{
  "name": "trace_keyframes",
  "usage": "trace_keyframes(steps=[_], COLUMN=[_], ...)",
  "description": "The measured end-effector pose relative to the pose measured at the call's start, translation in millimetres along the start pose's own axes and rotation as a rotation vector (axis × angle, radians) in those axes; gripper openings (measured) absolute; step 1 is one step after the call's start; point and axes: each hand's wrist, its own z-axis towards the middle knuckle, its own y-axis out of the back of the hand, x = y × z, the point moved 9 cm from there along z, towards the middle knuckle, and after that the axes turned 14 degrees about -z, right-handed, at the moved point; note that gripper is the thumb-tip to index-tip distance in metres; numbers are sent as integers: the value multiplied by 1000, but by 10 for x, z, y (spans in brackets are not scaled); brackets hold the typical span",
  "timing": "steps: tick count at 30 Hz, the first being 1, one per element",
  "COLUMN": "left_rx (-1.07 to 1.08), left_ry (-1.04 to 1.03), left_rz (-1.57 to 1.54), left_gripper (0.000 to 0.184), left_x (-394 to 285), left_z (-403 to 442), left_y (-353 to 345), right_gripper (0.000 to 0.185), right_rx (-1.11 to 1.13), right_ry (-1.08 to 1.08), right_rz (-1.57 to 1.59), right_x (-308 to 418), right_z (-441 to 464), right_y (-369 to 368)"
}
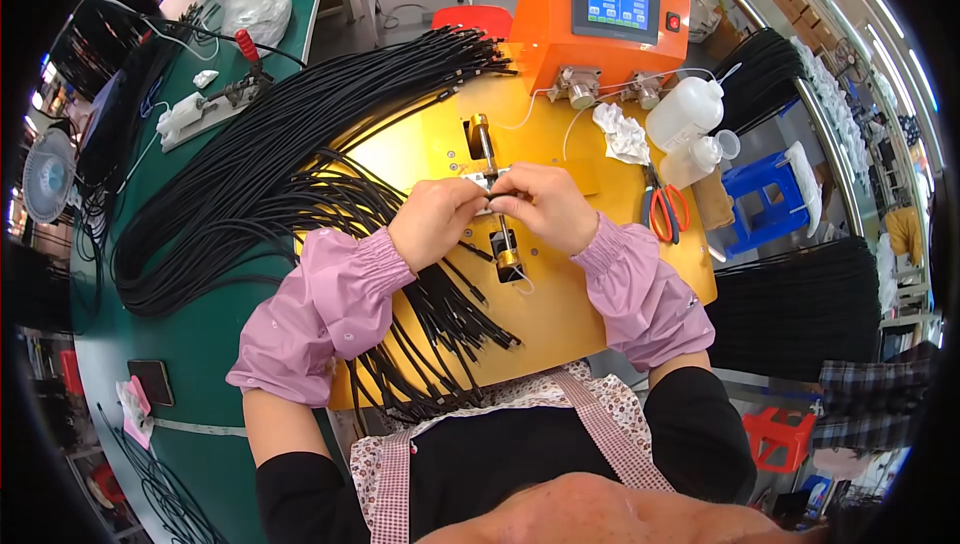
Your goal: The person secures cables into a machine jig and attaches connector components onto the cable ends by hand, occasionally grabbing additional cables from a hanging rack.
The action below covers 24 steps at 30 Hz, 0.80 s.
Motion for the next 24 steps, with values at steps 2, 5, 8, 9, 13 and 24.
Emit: trace_keyframes(steps=[2, 5, 8, 9, 13, 24], left_rx=[-34, -75, -135, -154, -51, 4], left_ry=[92, 179, -39, -112, -163, -231], left_rz=[-7, -13, 173, 233, 596, 826], left_gripper=[5, 8, 16, 19, 22, 18], left_x=[71, 149, 10, -44, -26, -8], left_z=[27, 36, 15, 0, -36, -43], left_y=[70, 125, 103, 89, -40, -170], right_gripper=[5, 5, 7, 7, 7, 10], right_rx=[16, 32, -35, -57, -99, 5], right_ry=[-175, -342, -228, -191, -65, 161], right_rz=[75, 147, 50, 17, -225, -635], right_x=[-185, -376, -371, -365, -303, -430], right_z=[1, 7, 41, 37, 25, 1169], right_y=[57, 86, 113, 121, 42, -258])
